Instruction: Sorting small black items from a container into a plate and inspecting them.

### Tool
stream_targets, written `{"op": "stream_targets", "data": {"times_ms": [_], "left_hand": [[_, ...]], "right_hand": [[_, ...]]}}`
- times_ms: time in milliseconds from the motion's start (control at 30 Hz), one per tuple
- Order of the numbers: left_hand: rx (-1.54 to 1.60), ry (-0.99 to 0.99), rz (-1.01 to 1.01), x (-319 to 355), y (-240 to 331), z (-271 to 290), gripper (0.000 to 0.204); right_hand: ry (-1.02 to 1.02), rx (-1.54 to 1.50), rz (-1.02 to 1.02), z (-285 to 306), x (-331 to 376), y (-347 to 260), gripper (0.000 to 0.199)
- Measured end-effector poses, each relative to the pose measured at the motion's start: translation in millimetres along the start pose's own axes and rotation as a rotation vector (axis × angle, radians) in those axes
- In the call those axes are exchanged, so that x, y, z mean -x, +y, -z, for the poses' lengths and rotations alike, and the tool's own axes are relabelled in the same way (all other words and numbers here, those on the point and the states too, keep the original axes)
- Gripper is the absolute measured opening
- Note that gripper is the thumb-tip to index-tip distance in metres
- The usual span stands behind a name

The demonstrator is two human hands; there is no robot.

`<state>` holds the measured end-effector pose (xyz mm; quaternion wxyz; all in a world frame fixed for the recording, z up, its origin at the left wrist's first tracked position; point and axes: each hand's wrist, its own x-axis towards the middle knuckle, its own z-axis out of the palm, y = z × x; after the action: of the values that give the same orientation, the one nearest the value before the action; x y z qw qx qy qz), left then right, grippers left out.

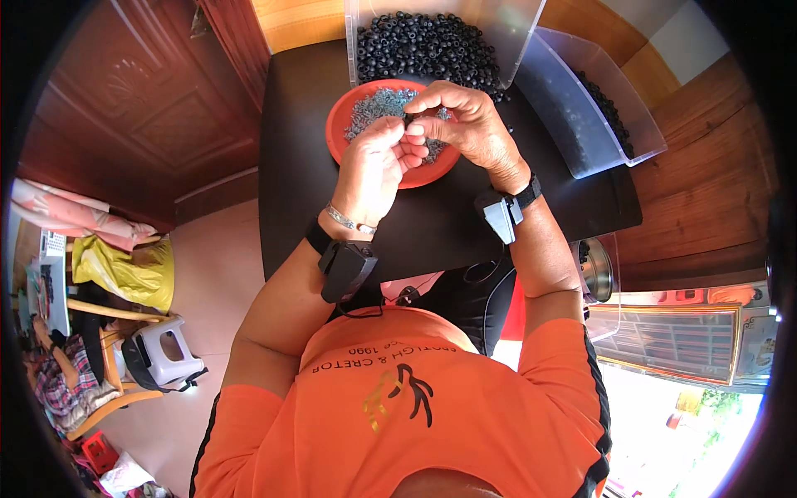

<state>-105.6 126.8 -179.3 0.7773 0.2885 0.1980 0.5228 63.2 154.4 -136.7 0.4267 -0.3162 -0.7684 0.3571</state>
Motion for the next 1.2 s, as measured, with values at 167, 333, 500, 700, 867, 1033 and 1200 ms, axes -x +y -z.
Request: {"op": "stream_targets", "data": {"times_ms": [167,333,500,700,867,1033,1200], "left_hand": [[0.033,0.002,-0.01,-0.6,2.1,-0.3,0.015],[0.072,-0.004,0.006,-1.8,3.2,0.5,0.013],[0.077,-0.021,0.003,-1.7,4.0,-0.5,0.013],[0.071,-0.049,-0.024,-0.3,5.5,-1.4,0.015],[0.022,-0.047,-0.014,-0.4,4.9,-1.4,0.016],[-0.072,-0.035,-0.051,-0.1,3.9,-0.9,0.016],[-0.073,-0.034,-0.052,0.7,4.7,-2.8,0.016]], "right_hand": [[0.022,0.018,0.113,-2.6,0.0,2.3,0.029],[0.088,0.138,0.228,-6.4,-1.9,3.5,0.03],[0.106,0.155,0.251,-8.1,-2.0,3.5,0.034],[0.096,0.168,0.259,-7.8,-2.1,-1.2,0.03],[0.091,0.08,0.219,-5.9,-1.0,2.4,0.017],[0.061,-0.112,0.079,-5.1,0.2,2.2,0.015],[0.029,-0.117,0.051,-3.2,-0.3,-0.5,0.014]]}}
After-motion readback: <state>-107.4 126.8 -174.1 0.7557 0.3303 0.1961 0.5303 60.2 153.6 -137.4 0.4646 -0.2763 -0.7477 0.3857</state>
